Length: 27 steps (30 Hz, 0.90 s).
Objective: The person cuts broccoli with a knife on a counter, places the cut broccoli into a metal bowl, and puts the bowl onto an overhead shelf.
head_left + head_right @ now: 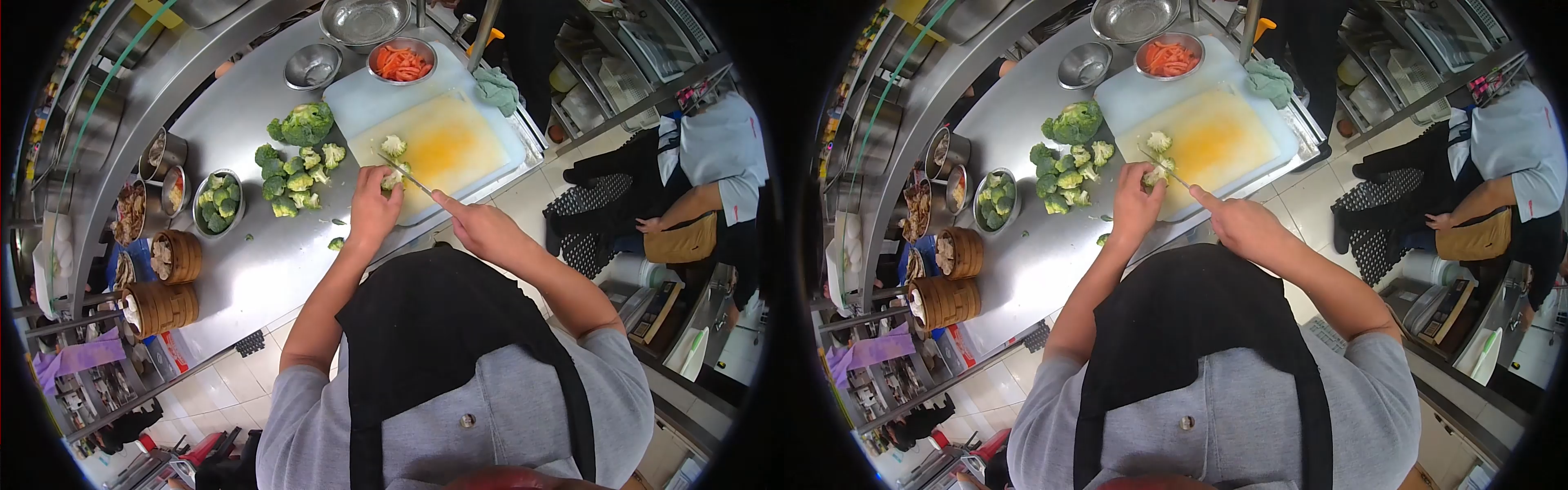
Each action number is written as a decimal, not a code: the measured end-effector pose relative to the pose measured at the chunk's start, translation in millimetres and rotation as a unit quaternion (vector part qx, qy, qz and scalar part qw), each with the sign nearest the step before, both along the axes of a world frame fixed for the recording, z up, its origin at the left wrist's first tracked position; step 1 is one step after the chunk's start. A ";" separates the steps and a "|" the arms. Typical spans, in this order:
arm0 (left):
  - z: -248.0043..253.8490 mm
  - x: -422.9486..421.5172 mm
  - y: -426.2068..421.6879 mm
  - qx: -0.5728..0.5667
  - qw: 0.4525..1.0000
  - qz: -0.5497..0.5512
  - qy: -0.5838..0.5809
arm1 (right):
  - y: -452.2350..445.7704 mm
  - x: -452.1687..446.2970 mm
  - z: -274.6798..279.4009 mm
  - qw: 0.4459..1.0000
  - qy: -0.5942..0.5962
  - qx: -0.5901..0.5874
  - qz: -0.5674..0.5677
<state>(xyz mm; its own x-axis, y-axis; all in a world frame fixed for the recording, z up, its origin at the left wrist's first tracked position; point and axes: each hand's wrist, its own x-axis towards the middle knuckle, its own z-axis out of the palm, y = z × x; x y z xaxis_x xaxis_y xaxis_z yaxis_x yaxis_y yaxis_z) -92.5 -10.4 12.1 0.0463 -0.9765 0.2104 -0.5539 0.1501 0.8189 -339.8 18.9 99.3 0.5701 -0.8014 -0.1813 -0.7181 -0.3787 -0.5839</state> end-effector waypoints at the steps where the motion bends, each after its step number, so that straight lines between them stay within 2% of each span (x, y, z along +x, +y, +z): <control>1: 0.0 0.0 -0.6 -0.004 1.000 -0.002 -0.001 | -0.3 0.2 -2.4 1.000 0.000 0.000 0.000; 4: -1.1 2.4 -3.0 0.005 1.000 -0.006 -0.005 | -7.3 4.3 -12.7 1.000 0.010 -0.003 0.011; 8: -1.7 7.0 -6.2 -0.008 0.999 -0.006 -0.033 | -35.0 32.4 -48.1 0.996 -0.093 0.000 -0.009; 10: -1.0 7.6 -6.5 -0.017 0.998 -0.006 -0.053 | -45.8 38.7 -48.3 0.991 -0.137 -0.003 -0.012; 12: -0.4 5.4 -6.3 -0.019 0.997 0.004 -0.070 | -55.8 38.9 -42.7 0.997 -0.069 0.015 0.005; 18: 2.9 14.9 -4.7 -0.022 0.988 -0.025 -0.151 | -71.1 28.3 -33.3 0.997 -0.038 -0.032 0.058; 23: 0.4 20.7 -9.8 -0.058 0.983 -0.072 -0.162 | -71.1 22.5 -35.4 0.997 -0.018 -0.062 0.034; 25: -0.3 14.9 -9.5 -0.008 0.983 -0.062 -0.175 | -71.1 18.2 -35.8 0.998 -0.026 -0.062 0.017; 26: -1.8 8.0 -11.7 -0.009 0.983 -0.061 -0.175 | -70.0 14.4 -41.4 0.988 -0.123 -0.086 -0.020; 27: -3.1 -2.4 -14.1 -0.070 0.982 -0.011 -0.174 | -68.2 10.6 -44.5 0.968 -0.219 -0.109 -0.055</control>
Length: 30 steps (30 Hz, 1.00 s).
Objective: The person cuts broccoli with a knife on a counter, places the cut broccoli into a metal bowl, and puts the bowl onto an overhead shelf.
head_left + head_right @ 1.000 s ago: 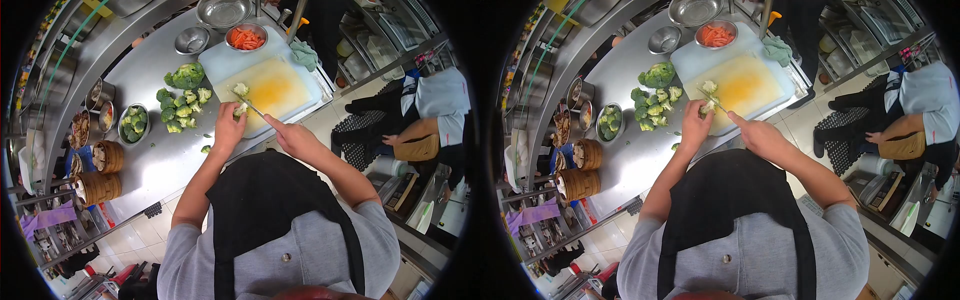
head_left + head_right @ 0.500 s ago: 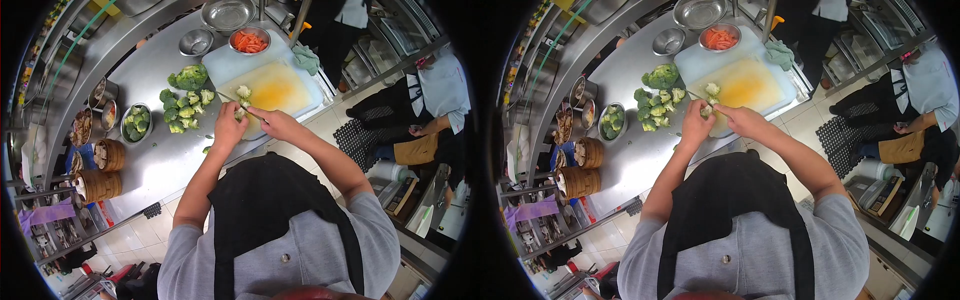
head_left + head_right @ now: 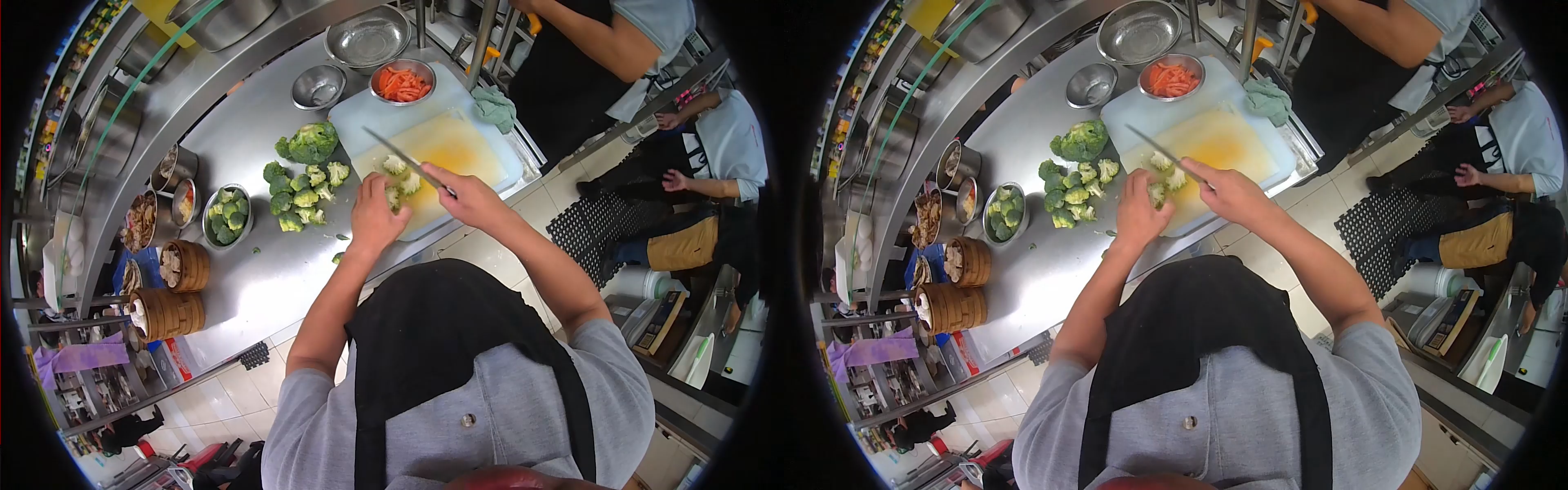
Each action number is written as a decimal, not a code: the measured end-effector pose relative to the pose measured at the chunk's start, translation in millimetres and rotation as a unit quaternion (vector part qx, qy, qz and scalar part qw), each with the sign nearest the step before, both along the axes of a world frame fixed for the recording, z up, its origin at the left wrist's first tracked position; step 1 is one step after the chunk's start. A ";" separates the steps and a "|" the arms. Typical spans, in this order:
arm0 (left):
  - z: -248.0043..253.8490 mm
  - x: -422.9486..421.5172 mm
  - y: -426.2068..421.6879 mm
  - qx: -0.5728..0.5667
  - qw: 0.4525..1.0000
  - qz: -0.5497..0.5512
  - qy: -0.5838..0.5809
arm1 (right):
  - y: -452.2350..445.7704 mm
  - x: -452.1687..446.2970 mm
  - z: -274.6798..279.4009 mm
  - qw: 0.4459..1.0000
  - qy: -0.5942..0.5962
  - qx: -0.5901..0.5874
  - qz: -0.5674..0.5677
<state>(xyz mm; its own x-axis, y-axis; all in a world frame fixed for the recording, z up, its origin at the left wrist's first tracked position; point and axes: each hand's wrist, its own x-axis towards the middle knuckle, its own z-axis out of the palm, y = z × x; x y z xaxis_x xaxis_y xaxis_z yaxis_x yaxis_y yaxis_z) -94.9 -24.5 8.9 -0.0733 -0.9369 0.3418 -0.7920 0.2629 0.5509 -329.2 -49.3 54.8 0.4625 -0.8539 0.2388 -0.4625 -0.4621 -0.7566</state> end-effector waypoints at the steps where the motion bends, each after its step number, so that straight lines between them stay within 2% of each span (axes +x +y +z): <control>1: 2.0 -10.0 -3.5 -0.069 0.997 0.039 0.005 | 1.6 -3.7 3.0 1.000 -0.001 -0.002 0.001; 2: 4.2 -18.1 -7.9 -0.071 0.997 0.042 0.005 | 3.6 -8.2 7.2 0.999 -0.013 0.042 -0.032; 3: 13.2 -25.6 -14.2 -0.036 0.997 0.045 -0.045 | 5.1 -12.4 9.9 0.994 -0.025 0.085 -0.062; 4: 19.0 -29.5 -21.8 -0.001 0.994 0.051 -0.094 | 4.7 -16.3 5.5 0.995 -0.025 0.083 -0.054; 5: 18.2 -29.6 -31.6 -0.002 0.994 0.062 -0.095 | 3.3 -19.6 -3.7 0.990 -0.029 0.108 -0.083; 7: 11.0 -23.7 -51.0 0.111 0.983 -0.004 -0.143 | 0.6 -23.2 -8.6 0.986 -0.033 0.129 -0.098; 9: 6.7 -12.0 -52.4 0.079 0.987 0.009 -0.138 | 2.4 -25.9 -9.4 0.970 -0.016 0.205 -0.132; 14: -5.8 46.9 -15.3 -0.029 0.993 0.058 -0.099 | 1.0 -23.7 -35.8 0.973 -0.047 0.191 -0.120; 17: -19.8 87.1 6.0 -0.025 0.986 0.073 -0.150 | -0.6 -21.7 -40.5 0.972 -0.047 0.201 -0.112; 19: -9.2 100.2 10.8 -0.036 0.981 0.086 -0.169 | -1.6 -18.4 -34.3 0.967 -0.043 0.222 -0.119; 20: -4.3 105.2 10.3 -0.080 0.979 0.094 -0.163 | -2.1 -17.3 -30.7 0.961 -0.038 0.244 -0.128; 21: 3.3 108.0 9.5 -0.123 0.975 0.102 -0.157 | -2.6 -16.2 -28.7 0.961 -0.037 0.242 -0.126; 22: 6.2 112.1 2.1 -0.075 0.982 0.129 -0.113 | -3.0 -15.0 -27.1 0.956 -0.049 0.259 -0.128; 23: 11.2 115.6 -9.7 -0.076 0.982 0.130 -0.112 | -2.5 -13.7 -25.6 0.950 -0.061 0.276 -0.130; 25: 19.3 122.9 -41.3 -0.101 0.972 0.211 0.021 | -0.8 -10.4 -21.3 0.948 -0.063 0.282 -0.137; 27: 6.3 131.2 -76.9 -0.048 0.960 0.248 0.120 | -0.4 -7.1 -19.4 0.946 -0.061 0.287 -0.135; 30: 8.7 129.4 -102.8 0.056 0.939 0.295 0.170 | -1.9 -10.0 -34.3 0.945 -0.081 0.281 -0.144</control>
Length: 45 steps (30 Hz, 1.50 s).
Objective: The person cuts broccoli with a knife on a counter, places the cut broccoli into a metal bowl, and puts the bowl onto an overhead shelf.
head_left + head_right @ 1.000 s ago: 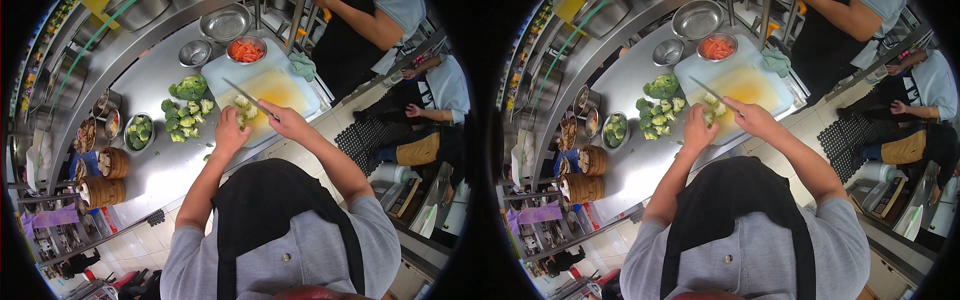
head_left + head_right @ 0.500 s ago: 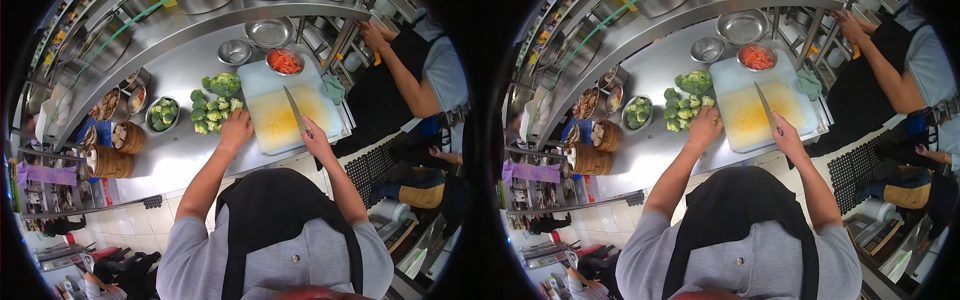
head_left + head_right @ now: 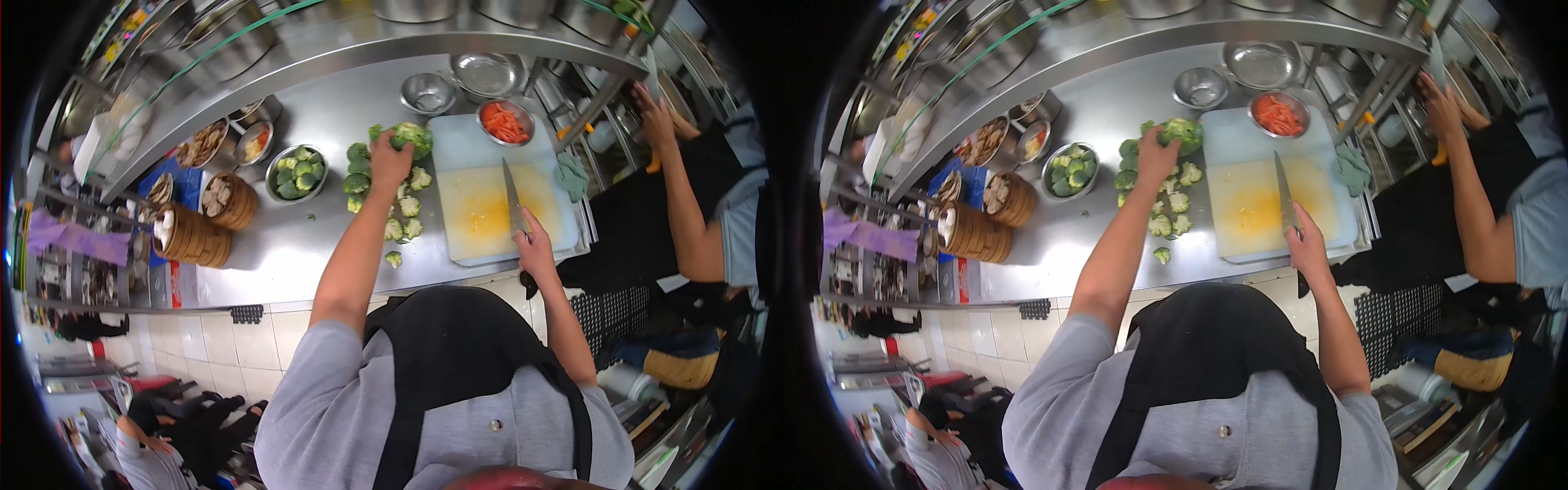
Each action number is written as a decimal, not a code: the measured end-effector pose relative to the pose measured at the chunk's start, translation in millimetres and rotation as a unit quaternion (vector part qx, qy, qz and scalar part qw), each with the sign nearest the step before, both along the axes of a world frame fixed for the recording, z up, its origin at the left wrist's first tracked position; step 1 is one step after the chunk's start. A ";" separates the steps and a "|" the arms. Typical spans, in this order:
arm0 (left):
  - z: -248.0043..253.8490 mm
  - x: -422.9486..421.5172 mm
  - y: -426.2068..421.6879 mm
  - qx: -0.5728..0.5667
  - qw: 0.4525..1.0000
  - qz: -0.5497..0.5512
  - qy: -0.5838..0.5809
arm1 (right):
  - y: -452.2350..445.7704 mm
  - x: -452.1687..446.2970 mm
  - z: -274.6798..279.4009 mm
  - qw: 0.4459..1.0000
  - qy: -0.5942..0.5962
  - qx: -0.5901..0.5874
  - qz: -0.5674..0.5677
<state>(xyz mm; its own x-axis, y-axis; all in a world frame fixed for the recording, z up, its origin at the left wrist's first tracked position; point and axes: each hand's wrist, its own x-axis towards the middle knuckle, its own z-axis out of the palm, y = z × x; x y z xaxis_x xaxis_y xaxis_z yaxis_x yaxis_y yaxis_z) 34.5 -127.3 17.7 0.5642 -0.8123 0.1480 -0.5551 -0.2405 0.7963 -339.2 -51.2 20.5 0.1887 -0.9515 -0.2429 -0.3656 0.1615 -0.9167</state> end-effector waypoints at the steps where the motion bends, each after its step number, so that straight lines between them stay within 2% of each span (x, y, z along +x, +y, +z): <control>1: -0.3 -1.9 -3.5 -0.008 1.000 0.016 0.002 | -0.7 -1.2 -1.2 1.000 -0.001 -0.003 0.013; 5: -9.7 3.6 -11.0 -0.026 1.000 0.013 -0.001 | -1.6 -1.0 3.2 1.000 0.010 0.013 0.005; 7: -29.7 14.8 -15.3 -0.047 0.999 -0.007 0.004 | 0.0 0.8 10.1 1.000 0.018 0.024 0.004; 9: -46.7 35.8 -25.3 -0.055 0.997 -0.011 0.046 | -0.8 -4.2 4.0 1.000 0.015 0.013 0.008; 11: -51.8 38.5 -19.6 -0.086 0.982 -0.010 0.165 | -0.6 -6.5 5.2 1.000 0.014 0.015 0.012; 12: -45.8 32.3 -3.7 -0.079 0.983 -0.017 0.168 | -0.8 -5.1 11.6 0.999 0.029 0.024 0.021; 15: 14.1 6.3 37.5 -0.080 0.972 -0.074 0.208 | 0.1 -4.9 17.2 0.998 0.049 0.029 0.033; 17: 33.7 -19.6 55.4 -0.081 0.965 -0.145 0.204 | 4.0 -6.3 18.0 0.998 0.050 0.029 0.037; 18: 45.8 -32.9 60.9 -0.033 0.956 -0.167 0.238 | 5.8 -6.4 21.4 0.998 0.053 0.032 0.028; 19: 37.6 -43.7 59.0 -0.028 0.954 -0.173 0.243 | 8.9 -6.8 26.3 0.997 0.056 0.034 0.030; 21: 25.9 -66.9 56.0 -0.031 0.970 -0.214 0.109 | 19.1 -14.6 29.8 0.997 0.065 0.040 0.027; 22: 25.9 -77.2 59.3 -0.002 0.966 -0.229 0.121 | 24.7 -16.1 32.1 0.991 0.083 -0.097 0.034; 24: 28.6 -87.5 64.6 -0.011 0.958 -0.250 0.142 | 44.0 -25.6 58.6 0.973 0.126 -0.186 0.057; 25: 28.1 -90.3 66.6 -0.021 0.950 -0.267 0.158 | 51.7 -30.3 82.8 0.974 0.126 -0.182 0.055; 27: 26.2 -83.6 67.2 0.005 0.942 -0.287 0.175 | 64.9 -37.4 116.0 0.966 0.208 -0.082 0.128; 29: 25.4 -80.6 68.1 -0.009 0.930 -0.309 0.199 | 72.5 -37.7 132.2 0.961 0.220 -0.074 0.153; 32: 31.1 -83.4 73.1 -0.014 0.932 -0.310 0.190 | 74.3 -35.8 125.1 0.909 0.287 -0.165 0.253; 35: 21.4 -82.9 72.7 -0.044 0.926 -0.327 0.183 | 70.8 -16.6 120.8 0.900 0.315 -0.172 0.248; 41: 26.7 -76.7 64.7 -0.017 0.925 -0.338 0.170 | 85.4 14.9 121.2 0.897 0.349 -0.167 0.213; 43: 21.1 -73.0 58.3 -0.044 0.937 -0.341 0.059 | 97.3 23.9 121.9 0.906 0.347 -0.161 0.179; 45: 21.2 -70.9 54.8 -0.044 0.934 -0.344 0.082 | 107.0 30.8 123.9 0.905 0.352 -0.170 0.167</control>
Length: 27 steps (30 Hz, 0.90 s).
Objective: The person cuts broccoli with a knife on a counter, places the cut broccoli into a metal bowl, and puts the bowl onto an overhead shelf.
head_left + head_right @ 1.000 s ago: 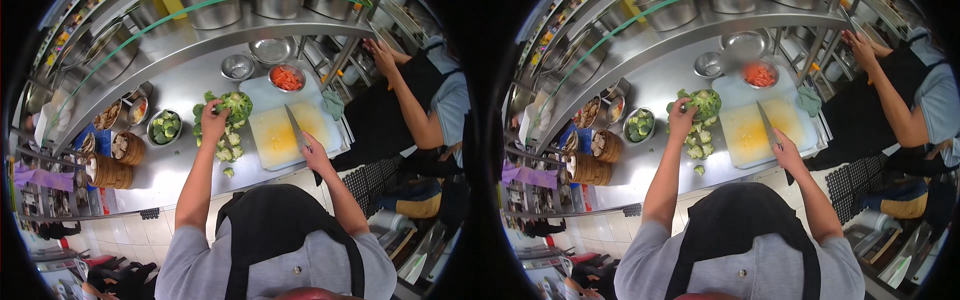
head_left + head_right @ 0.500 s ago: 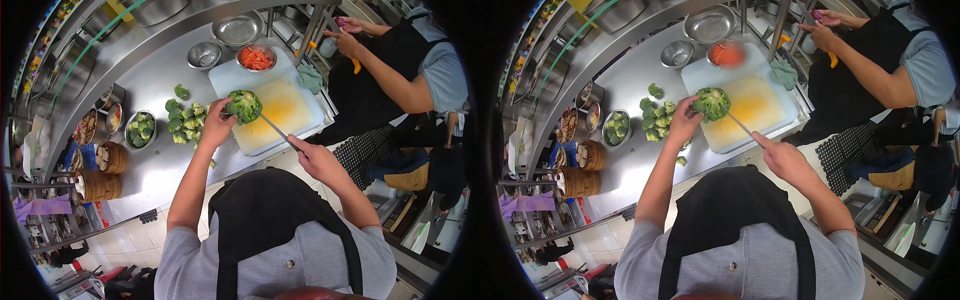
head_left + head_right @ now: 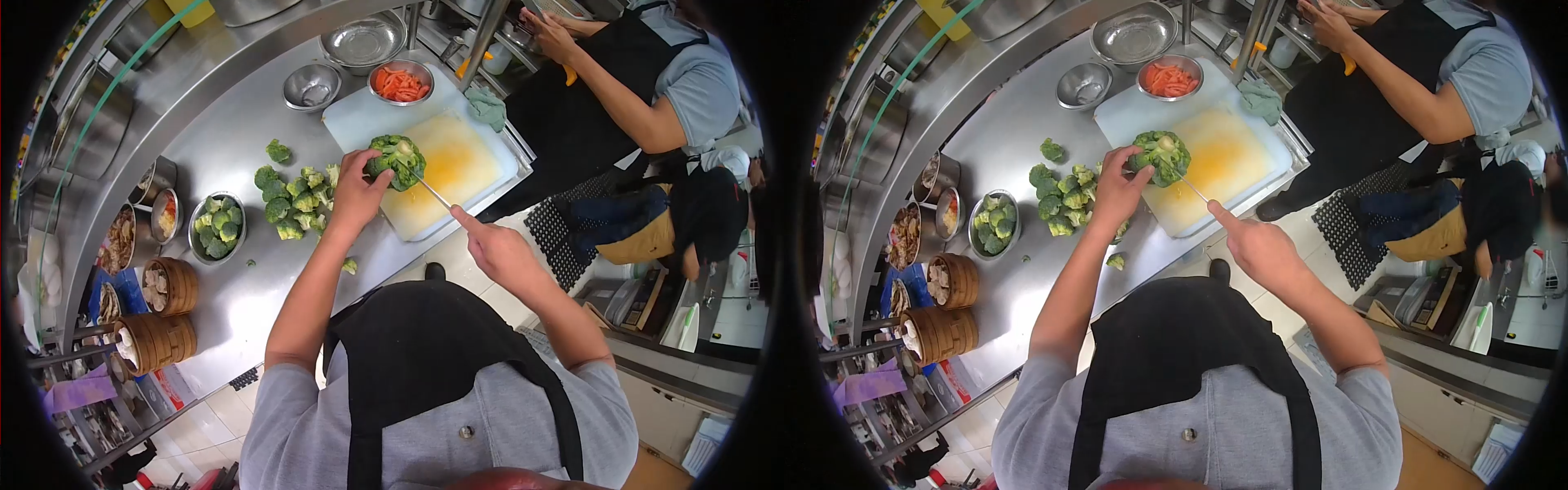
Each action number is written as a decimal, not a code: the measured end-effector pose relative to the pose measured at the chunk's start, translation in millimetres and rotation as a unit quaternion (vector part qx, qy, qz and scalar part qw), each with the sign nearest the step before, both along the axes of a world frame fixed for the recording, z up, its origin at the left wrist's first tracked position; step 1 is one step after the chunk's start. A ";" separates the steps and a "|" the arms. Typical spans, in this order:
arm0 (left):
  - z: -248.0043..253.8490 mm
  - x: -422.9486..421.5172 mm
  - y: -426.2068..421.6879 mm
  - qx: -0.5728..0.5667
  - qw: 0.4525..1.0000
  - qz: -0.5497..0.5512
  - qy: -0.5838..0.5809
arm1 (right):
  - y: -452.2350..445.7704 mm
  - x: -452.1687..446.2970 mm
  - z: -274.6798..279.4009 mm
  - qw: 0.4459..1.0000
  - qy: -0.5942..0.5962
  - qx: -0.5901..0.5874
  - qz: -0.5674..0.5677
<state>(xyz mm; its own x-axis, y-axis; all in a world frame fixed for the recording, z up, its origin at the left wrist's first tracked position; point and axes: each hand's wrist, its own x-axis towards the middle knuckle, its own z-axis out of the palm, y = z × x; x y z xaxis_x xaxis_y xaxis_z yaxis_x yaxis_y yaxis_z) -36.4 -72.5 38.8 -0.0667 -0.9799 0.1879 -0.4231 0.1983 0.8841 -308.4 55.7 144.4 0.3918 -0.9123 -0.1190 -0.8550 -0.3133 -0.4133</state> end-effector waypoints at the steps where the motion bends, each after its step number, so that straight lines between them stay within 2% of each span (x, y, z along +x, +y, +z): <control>1: 0.0 0.5 3.3 0.010 1.000 0.000 0.017 | 4.4 1.8 -2.2 1.000 -0.008 -0.004 -0.001; 6: 1.3 -1.5 2.3 0.009 1.000 -0.002 0.020 | 2.9 3.2 -6.4 1.000 0.000 -0.013 -0.012; 8: -2.7 -3.5 2.6 -0.018 1.000 0.012 -0.016 | 0.6 0.5 -2.8 1.000 0.009 -0.008 -0.018; 9: -3.1 -5.3 3.6 -0.009 1.000 0.013 0.010 | 0.7 -2.0 -0.2 1.000 0.009 -0.001 -0.014; 20: -5.4 -11.4 1.5 -0.018 1.000 0.021 0.007 | -14.9 -11.6 -6.0 1.000 0.014 -0.011 0.017; 23: -6.8 -12.5 2.3 -0.030 0.999 0.013 0.001 | -22.3 -7.9 -0.6 1.000 0.010 0.026 0.011; 27: -0.3 -15.3 2.6 -0.031 0.999 0.001 -0.035 | -44.8 0.4 -22.4 0.998 -0.067 0.011 0.017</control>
